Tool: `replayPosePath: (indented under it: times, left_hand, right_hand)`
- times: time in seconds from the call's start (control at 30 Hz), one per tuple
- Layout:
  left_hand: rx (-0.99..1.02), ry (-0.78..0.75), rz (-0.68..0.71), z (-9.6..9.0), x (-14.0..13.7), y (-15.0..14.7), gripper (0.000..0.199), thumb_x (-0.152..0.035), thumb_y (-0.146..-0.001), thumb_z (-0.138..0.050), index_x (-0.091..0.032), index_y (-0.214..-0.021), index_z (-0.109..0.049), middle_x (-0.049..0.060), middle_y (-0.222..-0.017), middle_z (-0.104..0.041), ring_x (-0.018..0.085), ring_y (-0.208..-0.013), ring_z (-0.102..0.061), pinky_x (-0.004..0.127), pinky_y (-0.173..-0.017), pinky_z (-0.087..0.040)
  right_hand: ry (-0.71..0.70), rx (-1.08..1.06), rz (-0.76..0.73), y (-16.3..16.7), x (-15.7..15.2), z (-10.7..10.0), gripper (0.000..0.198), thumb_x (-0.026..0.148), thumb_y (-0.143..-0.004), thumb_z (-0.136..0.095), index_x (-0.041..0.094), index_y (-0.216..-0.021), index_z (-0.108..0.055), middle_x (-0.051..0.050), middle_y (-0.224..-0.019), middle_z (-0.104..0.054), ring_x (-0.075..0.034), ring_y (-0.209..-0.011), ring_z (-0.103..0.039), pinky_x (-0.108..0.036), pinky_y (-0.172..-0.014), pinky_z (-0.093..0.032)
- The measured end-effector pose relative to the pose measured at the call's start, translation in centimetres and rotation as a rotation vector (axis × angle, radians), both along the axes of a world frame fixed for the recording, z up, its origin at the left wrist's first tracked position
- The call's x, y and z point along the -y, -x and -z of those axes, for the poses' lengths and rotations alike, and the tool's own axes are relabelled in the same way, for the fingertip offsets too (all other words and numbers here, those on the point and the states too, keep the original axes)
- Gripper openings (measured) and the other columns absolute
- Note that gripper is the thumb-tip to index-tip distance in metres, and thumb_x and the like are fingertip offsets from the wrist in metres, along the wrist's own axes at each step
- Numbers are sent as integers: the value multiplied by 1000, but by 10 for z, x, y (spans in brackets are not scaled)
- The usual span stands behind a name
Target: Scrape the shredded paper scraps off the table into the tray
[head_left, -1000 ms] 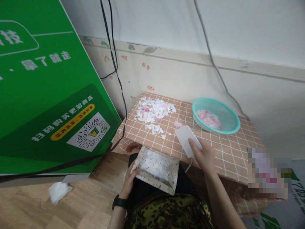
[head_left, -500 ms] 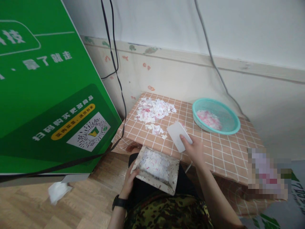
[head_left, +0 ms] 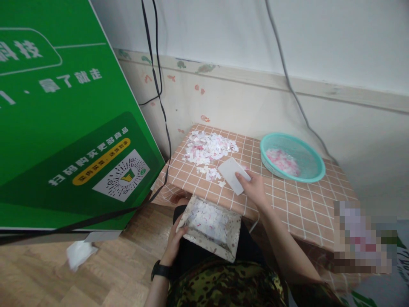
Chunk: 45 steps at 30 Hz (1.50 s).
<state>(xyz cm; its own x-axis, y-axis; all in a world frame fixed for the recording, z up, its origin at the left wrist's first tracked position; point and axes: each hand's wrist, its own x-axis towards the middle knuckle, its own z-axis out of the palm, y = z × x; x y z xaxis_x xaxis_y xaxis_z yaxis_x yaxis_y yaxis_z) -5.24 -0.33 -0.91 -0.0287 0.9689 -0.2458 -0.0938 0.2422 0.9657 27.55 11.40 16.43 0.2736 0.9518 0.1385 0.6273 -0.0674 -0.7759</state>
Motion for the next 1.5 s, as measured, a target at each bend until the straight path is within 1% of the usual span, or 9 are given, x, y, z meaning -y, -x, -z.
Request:
replayPosePath:
  times: [0.17, 0.4, 0.53, 0.63, 0.93, 1.07, 1.23, 1.33, 1.5]
  left_hand:
    - [-6, 2, 6, -1, 0, 0, 62, -46, -80, -73, -18, -134, -67, 12, -142, -65, 39, -139, -50, 53, -120, -31]
    - [-3, 9, -8, 5, 1, 0, 63, -46, -79, -73, -18, -135, -66, 12, -143, -65, 38, -140, -49, 51, -120, -31]
    - [4, 23, -17, 3, 2, -1, 65, -47, -79, -73, -18, -136, -66, 11, -143, -65, 38, -139, -51, 50, -119, -33]
    - [1, 10, -11, -1, 1, -1, 61, -47, -80, -71, -19, -134, -67, 10, -142, -66, 38, -138, -51, 50, -119, -33]
    - [6, -28, 22, -4, -1, -1, 56, -42, -83, -70, -19, -134, -67, 9, -139, -68, 38, -136, -53, 49, -118, -34]
    - [11, -20, 25, -5, -1, -2, 57, -43, -82, -71, -19, -134, -68, 9, -137, -70, 38, -134, -54, 50, -117, -36]
    - [11, -10, 17, -4, 1, -2, 58, -42, -82, -71, -19, -135, -67, 9, -138, -68, 38, -136, -53, 49, -116, -36]
    - [17, -14, 25, -3, 2, -2, 56, -41, -84, -70, -20, -136, -66, 8, -140, -68, 37, -137, -52, 48, -116, -36]
    - [27, -19, 29, -5, 1, -3, 57, -41, -84, -69, -18, -136, -66, 9, -138, -69, 36, -136, -53, 47, -117, -35]
  right_hand:
    - [-23, 31, 90, -9, 8, 1, 57, 62, -87, -57, 13, -104, -79, -13, -84, -77, -28, -70, -68, -34, -61, -46]
    - [-24, 20, 34, -1, 8, 3, 59, 62, -88, -55, 11, -105, -79, -15, -87, -78, -28, -73, -69, -34, -63, -48]
    - [-25, 59, 139, -13, 9, 6, 62, 65, -87, -55, 10, -104, -78, -15, -81, -77, -29, -70, -68, -35, -60, -46]
    - [-30, 87, 184, -22, 18, 2, 61, 66, -87, -56, 11, -100, -79, -14, -78, -76, -29, -69, -67, -35, -58, -45]
    - [7, -54, 94, -8, 58, -8, 52, 63, -85, -62, 15, -98, -80, -9, -80, -76, -23, -66, -64, -32, -58, -46]
    - [44, -31, -2, -4, 62, -7, 49, 61, -86, -60, 16, -89, -79, -8, -77, -75, -22, -66, -62, -32, -59, -45]
    - [35, 16, 85, -13, 62, -7, 52, 64, -86, -60, 15, -92, -78, -8, -74, -73, -22, -64, -61, -33, -58, -43]
    - [14, 2, 100, -14, 64, -10, 53, 65, -85, -60, 16, -88, -78, -7, -71, -71, -21, -62, -60, -32, -56, -42]
    - [11, -21, -22, -4, 67, -10, 49, 62, -86, -60, 16, -86, -77, -7, -74, -72, -21, -64, -61, -31, -59, -44]
